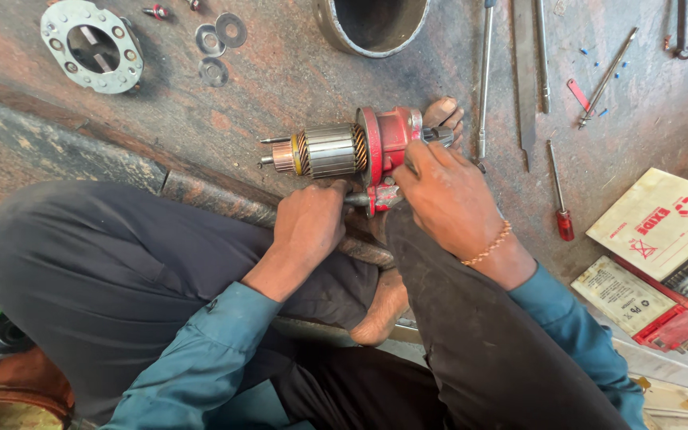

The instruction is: The person sits on the floor at a low workbench and works on an electric motor. They use a screwdriver and a long rod to pry and lever the armature out of the motor housing, handle small screws and washers, then fit the armature into a red end housing and tap it into place using a T-handle tool.

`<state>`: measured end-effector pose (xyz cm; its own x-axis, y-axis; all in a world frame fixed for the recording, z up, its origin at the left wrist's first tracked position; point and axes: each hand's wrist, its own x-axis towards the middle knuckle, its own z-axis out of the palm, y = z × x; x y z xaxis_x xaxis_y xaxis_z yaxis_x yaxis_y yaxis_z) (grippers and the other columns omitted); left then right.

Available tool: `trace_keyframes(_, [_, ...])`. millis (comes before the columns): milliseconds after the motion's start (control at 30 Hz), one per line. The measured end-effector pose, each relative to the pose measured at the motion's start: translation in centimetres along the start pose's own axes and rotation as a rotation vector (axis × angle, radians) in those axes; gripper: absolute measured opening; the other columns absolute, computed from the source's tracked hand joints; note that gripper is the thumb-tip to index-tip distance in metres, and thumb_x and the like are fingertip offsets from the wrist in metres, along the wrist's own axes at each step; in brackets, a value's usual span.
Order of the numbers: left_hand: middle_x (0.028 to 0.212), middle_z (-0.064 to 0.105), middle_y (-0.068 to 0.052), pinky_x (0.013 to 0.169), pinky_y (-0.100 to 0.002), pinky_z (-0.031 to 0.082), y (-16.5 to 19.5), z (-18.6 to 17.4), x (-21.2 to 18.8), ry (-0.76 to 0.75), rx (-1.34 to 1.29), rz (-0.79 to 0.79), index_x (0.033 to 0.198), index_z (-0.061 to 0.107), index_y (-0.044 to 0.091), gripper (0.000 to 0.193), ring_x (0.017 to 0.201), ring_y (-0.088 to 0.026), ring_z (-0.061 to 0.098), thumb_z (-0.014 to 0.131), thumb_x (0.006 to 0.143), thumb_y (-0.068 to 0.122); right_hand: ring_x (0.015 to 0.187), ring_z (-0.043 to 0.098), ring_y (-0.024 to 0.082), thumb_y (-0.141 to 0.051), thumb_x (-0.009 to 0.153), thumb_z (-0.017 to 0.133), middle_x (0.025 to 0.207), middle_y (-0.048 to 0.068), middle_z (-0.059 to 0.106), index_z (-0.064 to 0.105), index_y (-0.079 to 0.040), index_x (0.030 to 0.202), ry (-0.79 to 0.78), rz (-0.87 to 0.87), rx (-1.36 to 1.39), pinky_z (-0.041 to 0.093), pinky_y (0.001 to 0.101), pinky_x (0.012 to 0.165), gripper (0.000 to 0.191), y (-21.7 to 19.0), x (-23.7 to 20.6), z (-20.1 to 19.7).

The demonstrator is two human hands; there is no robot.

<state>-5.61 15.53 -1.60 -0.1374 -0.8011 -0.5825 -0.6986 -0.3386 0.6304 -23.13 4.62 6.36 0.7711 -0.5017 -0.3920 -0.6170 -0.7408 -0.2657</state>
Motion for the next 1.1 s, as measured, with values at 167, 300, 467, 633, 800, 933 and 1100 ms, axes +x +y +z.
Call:
trace_keyframes(167, [0.08, 0.073, -0.02, 0.066, -0.054, 0.056, 0.0, 0.1, 0.1, -0.001, 0.012, 0.003, 0.114, 0.072, 0.016, 0.03, 0.076, -0.042, 0.071, 0.066, 0.085, 0.012, 0.09, 0.061, 0.024, -0.011, 0.077, 0.069, 0.09, 0.007, 0.055, 0.066, -0.009, 0.088, 0.005, -0.053, -0.016, 0.052, 0.0397, 0.074, 0.011, 0.2, 0.4, 1.3])
trace_keyframes(300, [0.079, 0.073, -0.02, 0.066, -0.054, 0.056, 0.0, 0.1, 0.1, -0.008, 0.015, -0.009, 0.115, 0.072, 0.017, 0.033, 0.076, -0.042, 0.071, 0.065, 0.084, 0.009, 0.088, 0.063, 0.022, -0.012, 0.077, 0.068, 0.091, 0.005, 0.055, 0.062, -0.009, 0.083, -0.016, -0.129, -0.098, 0.054, 0.0353, 0.068, 0.009, 0.2, 0.9, 2.4])
trace_keyframes(467, [0.081, 0.073, -0.02, 0.066, -0.054, 0.056, -0.1, 0.1, 0.2, -0.006, 0.016, 0.0, 0.113, 0.072, 0.013, 0.032, 0.077, -0.042, 0.071, 0.065, 0.082, 0.008, 0.086, 0.063, 0.021, -0.013, 0.078, 0.069, 0.089, 0.005, 0.055, 0.063, -0.009, 0.086, -0.014, -0.152, -0.141, 0.053, 0.036, 0.068, 0.011, -0.1, 1.0, 2.4])
trace_keyframes(633, [0.08, 0.073, -0.022, 0.066, -0.056, 0.056, -0.3, 0.5, 0.0, 0.036, -0.019, 0.019, 0.112, 0.072, 0.011, 0.032, 0.076, -0.044, 0.071, 0.066, 0.081, 0.008, 0.086, 0.063, 0.025, -0.014, 0.066, 0.07, 0.088, 0.008, 0.055, 0.061, -0.007, 0.083, 0.015, -0.074, -0.085, 0.053, 0.0389, 0.069, 0.02, -0.2, 1.1, 2.4])
trace_keyframes(800, [0.075, 0.07, -0.026, 0.065, -0.058, 0.055, 0.0, 1.2, -0.1, 0.038, -0.05, 0.018, 0.122, 0.062, 0.003, 0.043, 0.073, -0.047, 0.069, 0.064, 0.079, 0.003, 0.089, 0.063, 0.028, -0.006, 0.073, 0.07, 0.09, 0.01, 0.053, 0.057, -0.006, 0.084, 0.047, -0.047, 0.01, 0.055, 0.0398, 0.072, 0.016, 0.1, 0.8, 2.8])
trace_keyframes(933, [0.072, 0.067, -0.028, 0.067, -0.06, 0.053, 0.3, 1.9, -0.2, 0.042, -0.11, -0.012, 0.12, 0.056, 0.003, 0.041, 0.072, -0.05, 0.067, 0.065, 0.08, 0.002, 0.089, 0.064, 0.027, -0.004, 0.074, 0.069, 0.091, 0.01, 0.053, 0.058, -0.005, 0.086, 0.028, -0.064, 0.02, 0.055, 0.0399, 0.068, 0.016, 0.4, 0.8, 3.0])
trace_keyframes(1100, [0.07, 0.066, -0.028, 0.063, -0.061, 0.051, 0.7, 3.1, -0.5, 0.099, -0.195, 0.065, 0.126, 0.046, -0.006, 0.057, 0.068, -0.051, 0.065, 0.067, 0.073, -0.002, 0.088, 0.064, 0.027, -0.004, 0.073, 0.07, 0.091, 0.01, 0.053, 0.058, -0.005, 0.086, 0.009, -0.078, 0.003, 0.055, 0.0399, 0.067, 0.017, 0.6, 0.8, 2.8])
